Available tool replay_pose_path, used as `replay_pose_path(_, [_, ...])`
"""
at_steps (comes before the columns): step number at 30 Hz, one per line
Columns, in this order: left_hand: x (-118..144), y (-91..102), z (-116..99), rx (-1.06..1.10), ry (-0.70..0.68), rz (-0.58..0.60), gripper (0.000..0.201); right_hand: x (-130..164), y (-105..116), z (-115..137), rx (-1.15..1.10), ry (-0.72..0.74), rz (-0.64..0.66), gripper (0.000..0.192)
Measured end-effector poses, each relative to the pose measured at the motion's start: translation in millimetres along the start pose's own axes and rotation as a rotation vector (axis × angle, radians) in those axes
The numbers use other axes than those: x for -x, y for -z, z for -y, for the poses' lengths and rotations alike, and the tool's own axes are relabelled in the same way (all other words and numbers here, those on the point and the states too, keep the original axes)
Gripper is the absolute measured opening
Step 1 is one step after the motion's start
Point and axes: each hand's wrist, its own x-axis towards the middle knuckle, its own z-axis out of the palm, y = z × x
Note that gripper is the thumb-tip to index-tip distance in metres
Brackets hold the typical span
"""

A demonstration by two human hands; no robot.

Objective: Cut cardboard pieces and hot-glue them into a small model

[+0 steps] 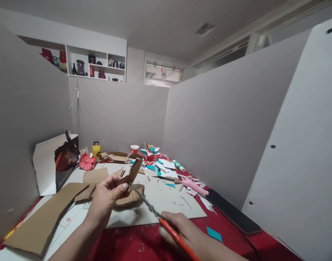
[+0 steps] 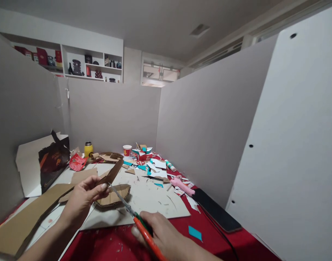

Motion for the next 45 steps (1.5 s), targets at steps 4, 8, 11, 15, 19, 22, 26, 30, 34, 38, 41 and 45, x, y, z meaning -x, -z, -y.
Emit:
replay_pose_path(4, [1,0.2,-2,-0.002,0.018,0.024,0.031,-2,-3,-6,-0.049,0.020,0.012,0.033])
replay_pose_path(8, [3,-0.4,-4,0.007,0.012,0.041,0.034,-1,-6,-10,-0.124,0.037,0.010,0.033])
replay_pose_path(11, [5,-0.8,-5,0.017,-0.002,0.063,0.038,1,-5,-10,-0.109,0.050,-0.011,0.032])
replay_pose_path(15, [5,-0.7,-4,-0.007,0.008,0.119,0.036,2,-5,-14,-0.121,0.053,0.001,0.037])
replay_pose_path(19, [3,0.7,-4,-0.001,0.012,0.158,0.035,1,-9,-22,-0.233,0.114,0.013,0.043])
replay_pose_path(22, [3,2.9,-4,-0.002,0.007,0.186,0.032,0,-10,-23,-0.270,0.140,0.010,0.045])
replay_pose_path(26, [2,4.9,-2,-0.013,0.013,0.207,0.030,2,-7,-20,-0.249,0.151,0.012,0.046])
replay_pose_path(30, [1,4.9,-3,-0.025,0.027,0.225,0.030,3,-5,-22,-0.177,0.122,-0.008,0.045])
replay_pose_path(34, [1,4.6,-4,-0.047,0.037,0.247,0.032,4,-3,-31,-0.192,0.125,0.022,0.041])
replay_pose_path(38, [1,4.6,1,-0.057,0.031,0.246,0.032,6,1,-33,-0.248,0.096,0.058,0.039])
replay_pose_path(41, [0,4.1,8,-0.045,0.019,0.190,0.033,7,4,-28,-0.208,0.043,0.062,0.036])
replay_pose_path(45, [-1,2.0,12,-0.048,-0.010,0.138,0.035,5,4,-25,-0.123,0.040,0.037,0.036])
